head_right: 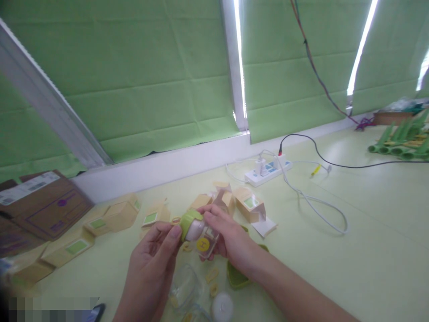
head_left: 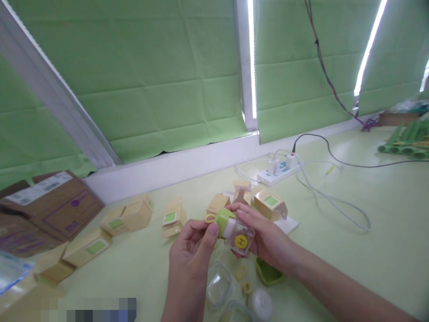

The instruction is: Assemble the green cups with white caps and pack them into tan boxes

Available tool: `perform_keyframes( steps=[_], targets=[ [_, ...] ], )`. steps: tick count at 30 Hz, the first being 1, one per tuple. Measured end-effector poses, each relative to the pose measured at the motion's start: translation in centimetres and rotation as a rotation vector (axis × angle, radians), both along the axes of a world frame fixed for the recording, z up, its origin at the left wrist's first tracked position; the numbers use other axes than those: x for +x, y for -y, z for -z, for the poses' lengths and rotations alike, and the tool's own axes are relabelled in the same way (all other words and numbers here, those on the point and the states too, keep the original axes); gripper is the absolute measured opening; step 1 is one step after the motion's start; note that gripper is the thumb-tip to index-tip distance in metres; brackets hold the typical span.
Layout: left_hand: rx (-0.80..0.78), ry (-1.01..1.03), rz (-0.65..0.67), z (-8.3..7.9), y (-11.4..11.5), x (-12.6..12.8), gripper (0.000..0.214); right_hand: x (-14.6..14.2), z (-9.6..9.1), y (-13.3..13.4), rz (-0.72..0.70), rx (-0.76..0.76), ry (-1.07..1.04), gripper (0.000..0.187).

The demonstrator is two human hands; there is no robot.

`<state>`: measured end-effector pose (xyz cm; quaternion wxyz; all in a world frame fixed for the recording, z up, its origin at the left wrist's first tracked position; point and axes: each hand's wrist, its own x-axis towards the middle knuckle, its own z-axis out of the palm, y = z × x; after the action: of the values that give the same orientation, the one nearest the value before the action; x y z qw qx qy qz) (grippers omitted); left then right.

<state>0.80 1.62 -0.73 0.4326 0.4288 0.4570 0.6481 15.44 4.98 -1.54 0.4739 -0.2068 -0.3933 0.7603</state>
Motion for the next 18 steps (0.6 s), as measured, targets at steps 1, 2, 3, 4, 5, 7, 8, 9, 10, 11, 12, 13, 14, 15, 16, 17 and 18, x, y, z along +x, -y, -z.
perform_keyframes(
  steps=[1, 2, 3, 4, 5, 7, 8, 9, 10, 11, 12, 13, 14, 15, 16, 17, 18],
  targets=[
    [0.003, 0.003, 0.005, -0.08, 0.06, 0.09, 0.032, 0.00, -0.04, 0.05, 0.003, 0.005, -0.005, 0.039],
    [0.006, 0.002, 0.008, -0.19, 0.14, 0.20, 0.031, 0.02, -0.08, 0.10, 0.007, 0.011, -0.009, 0.039],
    [0.009, -0.004, 0.006, -0.32, 0.23, 0.33, 0.030, 0.04, -0.14, 0.14, 0.010, 0.019, -0.012, 0.040],
    [0.008, -0.015, 0.005, -0.43, 0.33, 0.46, 0.029, 0.06, -0.19, 0.19, 0.013, 0.027, -0.011, 0.040],
    [0.006, -0.030, 0.008, -0.53, 0.42, 0.58, 0.029, 0.09, -0.23, 0.22, 0.017, 0.033, -0.007, 0.041],
    [0.001, -0.060, 0.022, -0.66, 0.58, 0.79, 0.029, 0.13, -0.28, 0.28, 0.027, 0.043, 0.010, 0.042],
    [0.001, -0.072, 0.027, -0.69, 0.63, 0.88, 0.028, 0.15, -0.27, 0.29, 0.036, 0.047, 0.016, 0.042],
    [0.003, -0.081, 0.032, -0.70, 0.66, 0.95, 0.027, 0.16, -0.23, 0.28, 0.047, 0.052, 0.023, 0.042],
    [0.004, -0.091, 0.035, -0.70, 0.66, 1.00, 0.025, 0.17, -0.16, 0.25, 0.062, 0.060, 0.031, 0.042],
    [0.002, -0.104, 0.047, -0.68, 0.63, 1.02, 0.024, 0.18, -0.05, 0.20, 0.080, 0.072, 0.038, 0.041],
    [-0.001, -0.118, 0.067, -0.66, 0.57, 1.01, 0.023, 0.19, 0.07, 0.13, 0.096, 0.084, 0.046, 0.040],
    [-0.003, -0.132, 0.091, -0.62, 0.50, 0.96, 0.022, 0.20, 0.20, 0.05, 0.113, 0.098, 0.057, 0.038],
    [-0.001, -0.146, 0.117, -0.56, 0.44, 0.89, 0.022, 0.22, 0.32, -0.04, 0.133, 0.115, 0.067, 0.036],
    [0.003, -0.163, 0.145, -0.47, 0.38, 0.79, 0.021, 0.24, 0.41, -0.12, 0.156, 0.133, 0.073, 0.034],
    [0.008, -0.186, 0.172, -0.37, 0.36, 0.68, 0.019, 0.27, 0.47, -0.18, 0.179, 0.153, 0.076, 0.032],
    [0.014, -0.211, 0.189, -0.25, 0.37, 0.56, 0.017, 0.31, 0.48, -0.22, 0.201, 0.176, 0.079, 0.030],
    [0.019, -0.237, 0.194, -0.13, 0.41, 0.46, 0.019, 0.34, 0.47, -0.22, 0.220, 0.200, 0.085, 0.029]
  ],
)
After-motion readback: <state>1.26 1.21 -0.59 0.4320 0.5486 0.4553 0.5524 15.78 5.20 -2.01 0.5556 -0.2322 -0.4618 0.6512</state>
